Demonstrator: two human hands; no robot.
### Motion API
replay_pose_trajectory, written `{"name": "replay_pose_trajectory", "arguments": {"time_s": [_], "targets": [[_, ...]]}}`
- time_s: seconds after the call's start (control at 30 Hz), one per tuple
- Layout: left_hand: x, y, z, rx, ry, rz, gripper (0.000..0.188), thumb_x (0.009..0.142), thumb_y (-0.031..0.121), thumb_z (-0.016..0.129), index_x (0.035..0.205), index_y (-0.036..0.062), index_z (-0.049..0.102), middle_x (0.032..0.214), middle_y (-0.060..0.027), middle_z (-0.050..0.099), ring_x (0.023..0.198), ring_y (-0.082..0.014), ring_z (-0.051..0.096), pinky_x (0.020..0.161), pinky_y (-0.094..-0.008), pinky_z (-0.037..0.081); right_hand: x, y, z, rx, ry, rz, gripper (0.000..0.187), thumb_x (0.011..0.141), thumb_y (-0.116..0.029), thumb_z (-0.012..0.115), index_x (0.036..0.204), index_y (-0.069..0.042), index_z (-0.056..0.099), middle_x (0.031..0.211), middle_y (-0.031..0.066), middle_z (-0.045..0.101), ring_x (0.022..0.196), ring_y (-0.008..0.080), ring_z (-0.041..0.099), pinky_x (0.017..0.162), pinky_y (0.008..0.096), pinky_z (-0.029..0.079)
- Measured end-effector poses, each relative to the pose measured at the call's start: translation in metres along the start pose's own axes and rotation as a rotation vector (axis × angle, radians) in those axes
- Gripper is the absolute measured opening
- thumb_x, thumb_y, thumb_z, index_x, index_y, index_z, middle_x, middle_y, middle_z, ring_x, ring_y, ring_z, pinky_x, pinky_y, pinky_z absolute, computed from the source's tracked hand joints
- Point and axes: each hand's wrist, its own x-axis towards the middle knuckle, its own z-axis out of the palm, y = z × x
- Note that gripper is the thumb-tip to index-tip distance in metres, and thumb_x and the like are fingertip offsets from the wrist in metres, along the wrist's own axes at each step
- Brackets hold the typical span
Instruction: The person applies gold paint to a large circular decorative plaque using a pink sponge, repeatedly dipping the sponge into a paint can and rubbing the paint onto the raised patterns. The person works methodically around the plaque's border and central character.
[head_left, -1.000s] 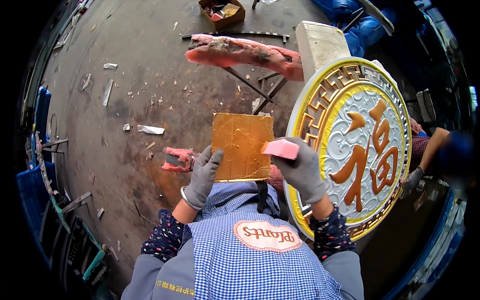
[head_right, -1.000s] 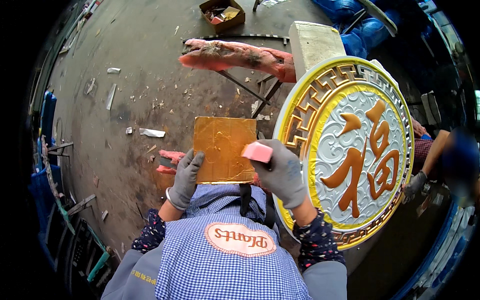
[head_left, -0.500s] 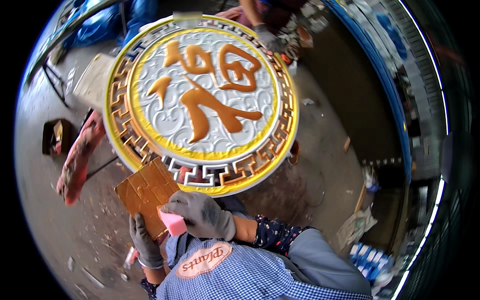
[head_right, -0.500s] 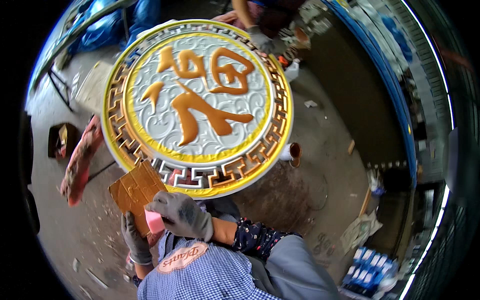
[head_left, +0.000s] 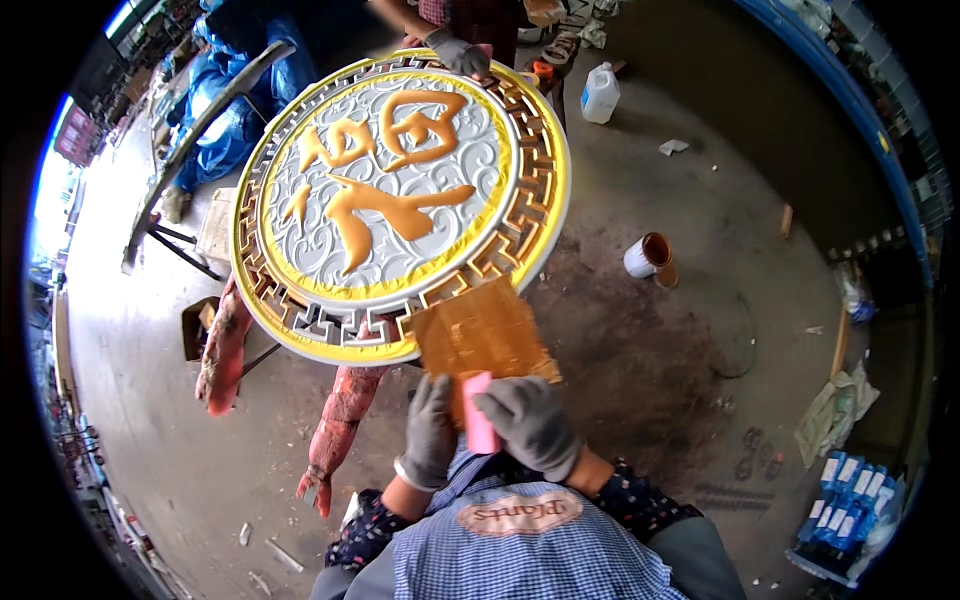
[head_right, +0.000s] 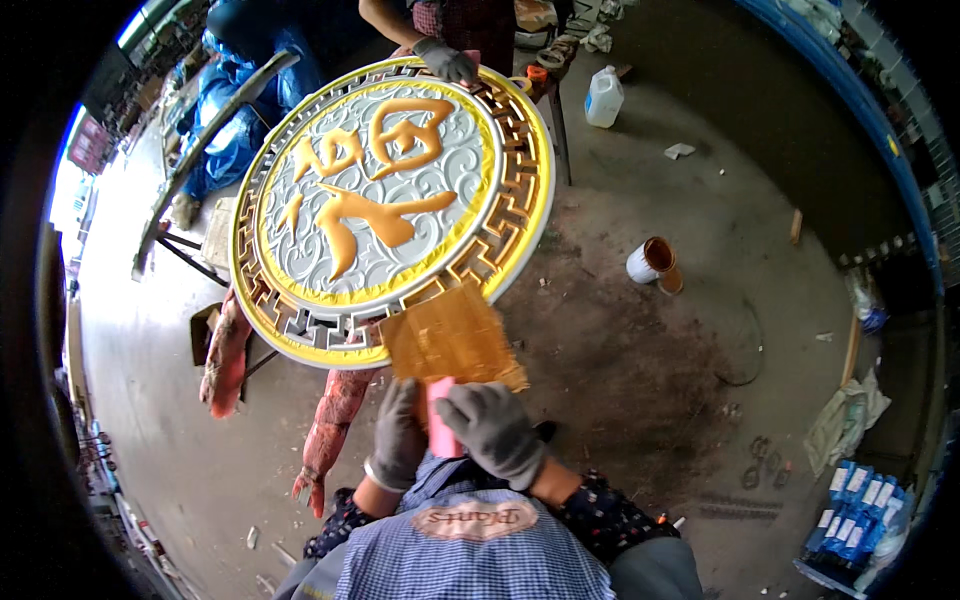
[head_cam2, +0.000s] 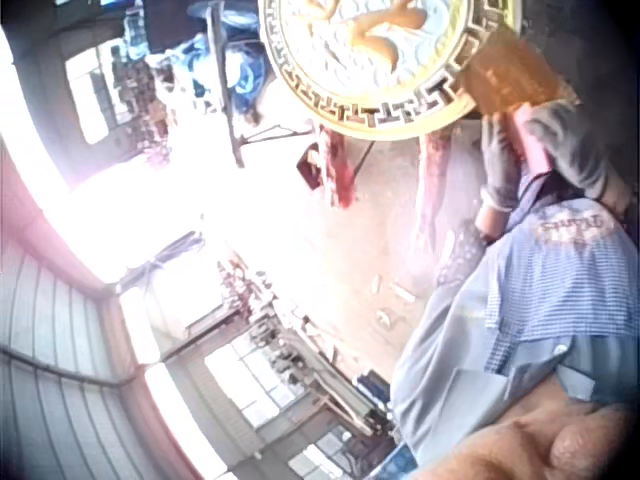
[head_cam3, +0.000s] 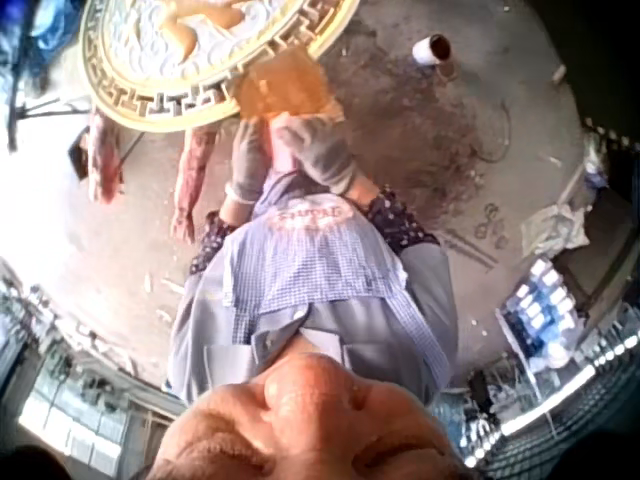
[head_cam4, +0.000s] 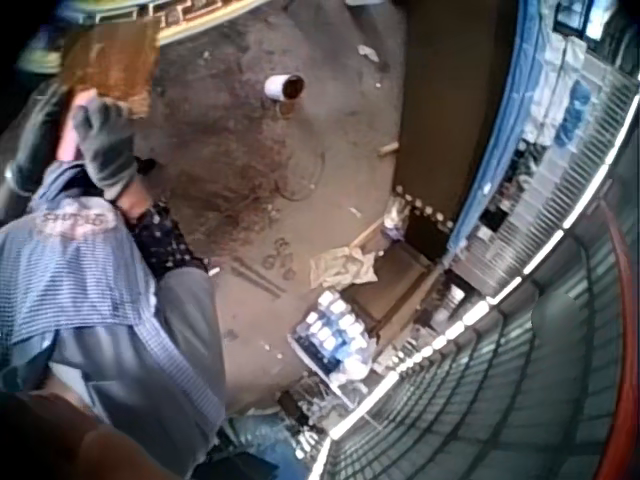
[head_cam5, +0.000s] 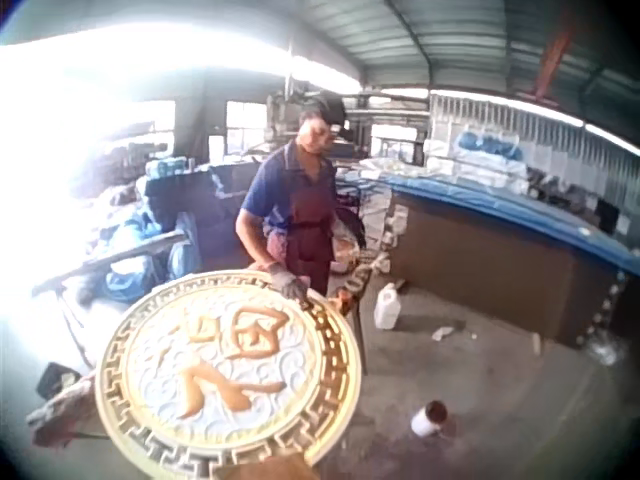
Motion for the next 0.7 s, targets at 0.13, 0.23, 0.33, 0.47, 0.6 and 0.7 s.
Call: {"name": "replay_pose_trajectory", "arguments": {"time_s": [0.13, 0.23, 0.33, 0.47, 0.6, 0.7], "targets": [[-0.004, 0.002, 0.108, -0.57, -0.103, -0.327, 0.036, 0.112, 0.026, 0.053, 0.138, 0.0011, 0.057, 0.127, -0.0098, 0.068, 0.112, -0.0186, 0.068, 0.097, -0.0336, 0.055, -0.09, 0.038, -0.063, -0.128, 0.014, 0.156, 0.043, 0.088, -0.015, 0.067, 0.131, -0.009, 0.066, 0.124, 0.0061, 0.062, 0.117, 0.0254, 0.061, 0.102, 0.0446, 0.047], [-0.004, 0.012, 0.18, -0.906, -0.194, -0.494, 0.041, 0.112, 0.028, 0.051, 0.142, 0.0001, 0.054, 0.132, -0.0131, 0.067, 0.118, -0.0241, 0.068, 0.102, -0.0389, 0.056, -0.14, 0.056, -0.106, -0.223, 0.033, 0.229, 0.046, 0.089, -0.014, 0.067, 0.133, -0.006, 0.065, 0.128, 0.0075, 0.063, 0.12, 0.0264, 0.06, 0.106, 0.0455, 0.045], [0.001, -0.001, 0.238, -0.935, -0.286, -0.551, 0.043, 0.112, 0.031, 0.05, 0.141, -0.0004, 0.054, 0.133, -0.0165, 0.067, 0.117, -0.0289, 0.069, 0.104, -0.0449, 0.056, -0.173, 0.074, -0.138, -0.261, 0.082, 0.299, 0.05, 0.083, -0.012, 0.071, 0.133, -0.005, 0.065, 0.131, 0.0083, 0.063, 0.121, 0.027, 0.06, 0.106, 0.047, 0.045], [0.019, -0.002, 0.291, -0.807, -0.436, -0.579, 0.043, 0.113, 0.033, 0.048, 0.14, -0.0002, 0.055, 0.131, -0.0159, 0.068, 0.114, -0.0278, 0.07, 0.101, -0.0433, 0.057, -0.199, 0.106, -0.167, -0.257, 0.057, 0.401, 0.056, 0.087, -0.014, 0.07, 0.141, -0.005, 0.061, 0.139, 0.0109, 0.061, 0.13, 0.0274, 0.057, 0.112, 0.0483, 0.041], [0.05, -0.002, 0.347, -0.816, -0.474, -0.574, 0.044, 0.113, 0.036, 0.048, 0.14, 0.0004, 0.056, 0.128, -0.0145, 0.07, 0.111, -0.0255, 0.07, 0.099, -0.0408, 0.058, -0.215, 0.15, -0.177, -0.252, 0.073, 0.5, 0.06, 0.092, -0.015, 0.067, 0.15, -0.007, 0.054, 0.144, 0.0131, 0.059, 0.135, 0.0285, 0.055, 0.117, 0.0498, 0.038], [0.089, -0.011, 0.389, -0.815, -0.496, -0.572, 0.043, 0.112, 0.035, 0.051, 0.14, 0.0011, 0.055, 0.128, -0.0126, 0.069, 0.112, -0.0251, 0.07, 0.101, -0.0408, 0.057, -0.233, 0.205, -0.194, -0.181, 0.242, 0.522, 0.056, 0.093, -0.009, 0.066, 0.148, -0.007, 0.055, 0.141, 0.0134, 0.06, 0.131, 0.0304, 0.058, 0.113, 0.0507, 0.043]]}}
